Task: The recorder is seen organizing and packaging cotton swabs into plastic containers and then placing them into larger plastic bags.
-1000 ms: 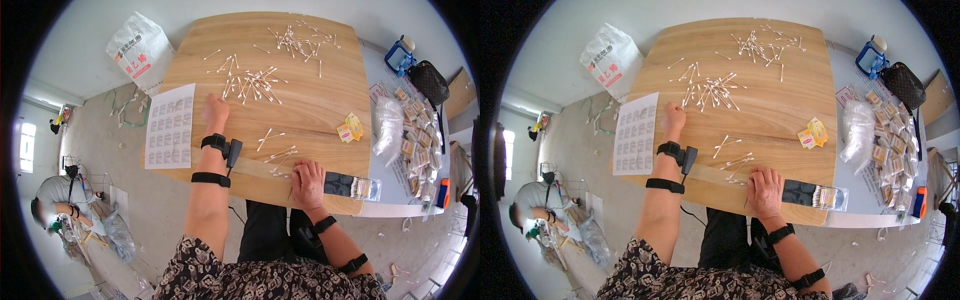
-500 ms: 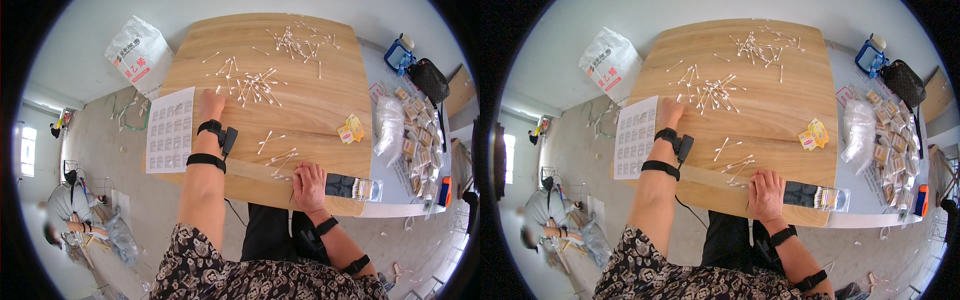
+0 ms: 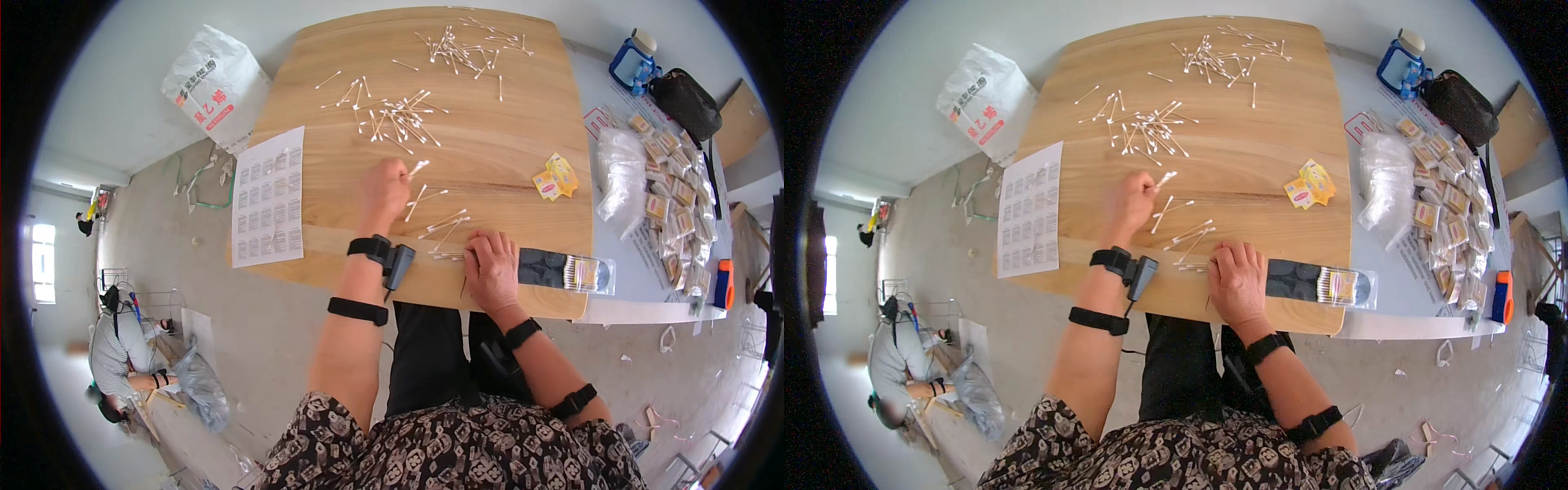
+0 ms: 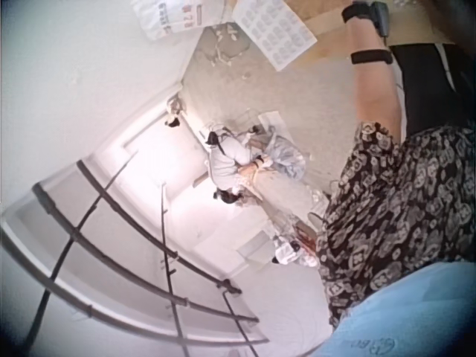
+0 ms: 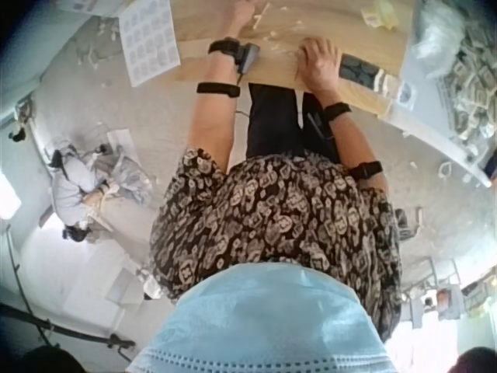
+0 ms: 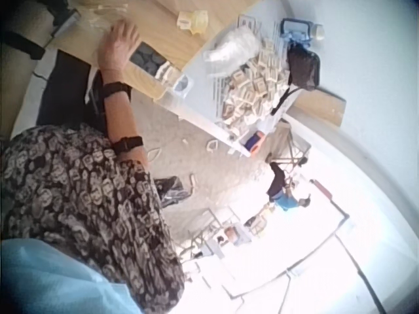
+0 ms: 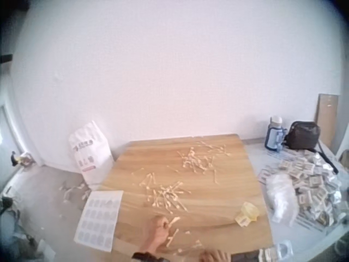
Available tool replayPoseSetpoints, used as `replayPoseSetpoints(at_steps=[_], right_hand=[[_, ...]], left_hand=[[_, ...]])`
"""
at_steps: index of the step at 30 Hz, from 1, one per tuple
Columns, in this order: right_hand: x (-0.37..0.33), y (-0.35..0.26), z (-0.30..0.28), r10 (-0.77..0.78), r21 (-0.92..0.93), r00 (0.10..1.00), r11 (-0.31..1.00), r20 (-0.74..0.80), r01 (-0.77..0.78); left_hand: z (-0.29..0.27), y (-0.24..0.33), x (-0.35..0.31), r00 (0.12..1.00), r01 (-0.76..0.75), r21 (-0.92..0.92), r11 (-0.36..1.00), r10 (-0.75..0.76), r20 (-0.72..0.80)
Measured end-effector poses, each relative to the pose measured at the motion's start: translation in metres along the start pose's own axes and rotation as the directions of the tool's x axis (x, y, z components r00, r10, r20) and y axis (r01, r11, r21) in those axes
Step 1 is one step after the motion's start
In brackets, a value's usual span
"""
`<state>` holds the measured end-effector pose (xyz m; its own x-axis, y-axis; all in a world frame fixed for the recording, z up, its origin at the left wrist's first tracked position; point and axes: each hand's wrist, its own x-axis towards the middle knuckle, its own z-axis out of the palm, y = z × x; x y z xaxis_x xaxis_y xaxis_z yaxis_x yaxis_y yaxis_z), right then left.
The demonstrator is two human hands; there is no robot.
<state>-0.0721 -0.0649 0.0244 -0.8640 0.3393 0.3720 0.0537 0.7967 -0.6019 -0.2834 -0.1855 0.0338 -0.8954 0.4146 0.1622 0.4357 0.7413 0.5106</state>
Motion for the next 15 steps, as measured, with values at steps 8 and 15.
replayPoseSetpoints(at_steps=[8,15], right_hand=[[-0.003,0.0,0.003,0.05,0.063,0.998,0.997,-0.049,-0.047],[-0.011,0.017,-0.003,0.333,0.439,0.908,0.876,-0.254,-0.198]], left_hand=[[0.013,0.058,-0.048,0.921,-0.324,-0.072,0.943,0.332,0.202],[0.012,0.081,-0.116,0.921,-0.388,0.218,0.895,0.366,0.136]])
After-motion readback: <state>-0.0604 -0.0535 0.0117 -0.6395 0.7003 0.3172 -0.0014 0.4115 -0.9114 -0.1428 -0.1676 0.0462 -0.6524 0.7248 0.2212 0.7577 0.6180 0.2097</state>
